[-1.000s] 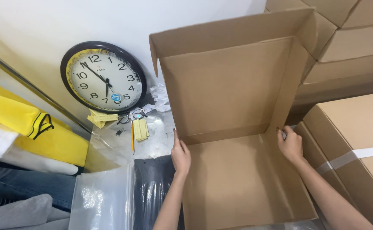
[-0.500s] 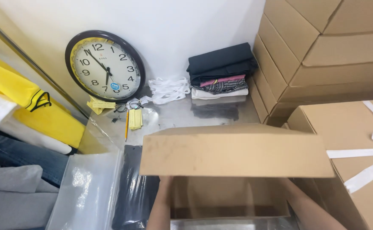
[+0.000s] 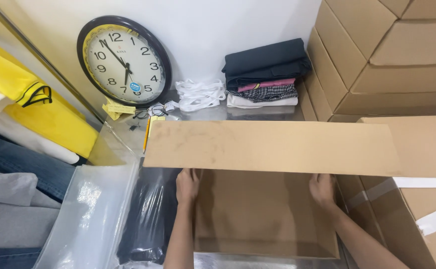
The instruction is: Packaging a black garment into a plastic bag and then into a cardboard box
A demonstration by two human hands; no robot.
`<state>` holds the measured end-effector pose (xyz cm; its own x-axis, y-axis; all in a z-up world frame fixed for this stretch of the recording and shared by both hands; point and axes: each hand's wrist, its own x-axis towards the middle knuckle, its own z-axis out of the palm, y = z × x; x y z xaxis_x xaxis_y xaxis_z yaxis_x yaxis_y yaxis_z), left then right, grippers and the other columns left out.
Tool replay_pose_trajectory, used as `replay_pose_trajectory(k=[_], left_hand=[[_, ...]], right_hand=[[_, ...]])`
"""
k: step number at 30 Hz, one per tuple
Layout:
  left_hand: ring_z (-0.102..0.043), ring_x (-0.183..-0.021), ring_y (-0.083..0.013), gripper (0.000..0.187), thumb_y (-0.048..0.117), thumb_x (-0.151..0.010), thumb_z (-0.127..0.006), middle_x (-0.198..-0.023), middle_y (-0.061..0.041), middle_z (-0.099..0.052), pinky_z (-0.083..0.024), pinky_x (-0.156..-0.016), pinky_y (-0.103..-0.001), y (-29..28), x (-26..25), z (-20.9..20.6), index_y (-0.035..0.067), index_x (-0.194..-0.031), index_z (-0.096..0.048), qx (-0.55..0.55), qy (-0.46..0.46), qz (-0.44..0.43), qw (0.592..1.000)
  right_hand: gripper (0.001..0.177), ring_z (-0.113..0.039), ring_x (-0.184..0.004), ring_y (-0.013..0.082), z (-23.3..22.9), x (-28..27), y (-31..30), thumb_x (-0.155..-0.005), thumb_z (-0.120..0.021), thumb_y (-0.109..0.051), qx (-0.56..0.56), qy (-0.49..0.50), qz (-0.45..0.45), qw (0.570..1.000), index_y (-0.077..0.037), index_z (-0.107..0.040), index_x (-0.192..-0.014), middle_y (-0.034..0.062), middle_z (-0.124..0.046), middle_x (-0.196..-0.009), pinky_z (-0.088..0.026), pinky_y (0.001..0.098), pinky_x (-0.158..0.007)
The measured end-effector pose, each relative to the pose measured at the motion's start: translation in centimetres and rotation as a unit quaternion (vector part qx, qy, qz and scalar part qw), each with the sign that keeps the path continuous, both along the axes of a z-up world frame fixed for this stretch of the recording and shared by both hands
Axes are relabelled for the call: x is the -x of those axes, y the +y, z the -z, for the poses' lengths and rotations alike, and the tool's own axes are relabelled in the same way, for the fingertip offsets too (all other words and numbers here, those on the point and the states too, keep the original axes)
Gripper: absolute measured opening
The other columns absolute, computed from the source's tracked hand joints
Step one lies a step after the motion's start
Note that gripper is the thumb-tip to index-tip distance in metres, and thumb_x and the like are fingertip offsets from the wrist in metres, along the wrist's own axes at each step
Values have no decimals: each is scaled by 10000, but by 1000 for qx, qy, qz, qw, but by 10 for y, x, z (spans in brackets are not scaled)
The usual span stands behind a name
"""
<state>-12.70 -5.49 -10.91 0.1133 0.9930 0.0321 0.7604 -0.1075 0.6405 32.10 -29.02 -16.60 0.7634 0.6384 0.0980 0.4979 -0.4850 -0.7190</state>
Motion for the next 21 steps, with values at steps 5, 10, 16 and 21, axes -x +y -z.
replay_pose_trajectory(k=[5, 10, 16, 21], left_hand=[[-768, -1140, -269, 313, 222, -1131, -471, -1226, -17, -796, -647, -906, -419, 0, 0, -6, 236, -1319, -720, 0, -17, -3, 1000], [-721, -1231, -371, 388, 164, -1152, -438, -1364, -115, -758, -615, -1016, -490, -22, -4, -45, 159, -1463, -671, 8, -74, 14, 997], [-678, -1265, -438, 386, 200, -1153, -481, -1365, -213, -735, -585, -1049, -566, -45, -8, -89, 155, -1497, -652, -18, -187, 10, 982], [-658, -1336, -332, 411, 277, -1124, -561, -1428, -92, -729, -582, -1082, -486, -34, 17, -100, 235, -1518, -669, 13, -316, 25, 948]], right_hand=[[399, -584, -1398, 441, 6, -3, 1, -1100, -530, -172, -34, 23, -1, 999, 5, -707, -1410, 219, -724, -1415, -449, 621, -1160], [423, -708, -1185, 472, -54, 21, 1, -1128, -464, -193, -9, 4, -1, 1000, 73, -792, -1102, 300, -789, -1116, -555, 552, -933], [432, -595, -1220, 345, -133, 68, -12, -1202, -429, -183, -164, 110, -25, 980, 151, -698, -1158, 331, -720, -1174, -488, 560, -1048], [548, -441, -1530, 359, -161, 51, -23, -1132, -618, -321, -198, 142, -19, 970, -60, -533, -1607, 181, -534, -1627, -349, 551, -1265]])
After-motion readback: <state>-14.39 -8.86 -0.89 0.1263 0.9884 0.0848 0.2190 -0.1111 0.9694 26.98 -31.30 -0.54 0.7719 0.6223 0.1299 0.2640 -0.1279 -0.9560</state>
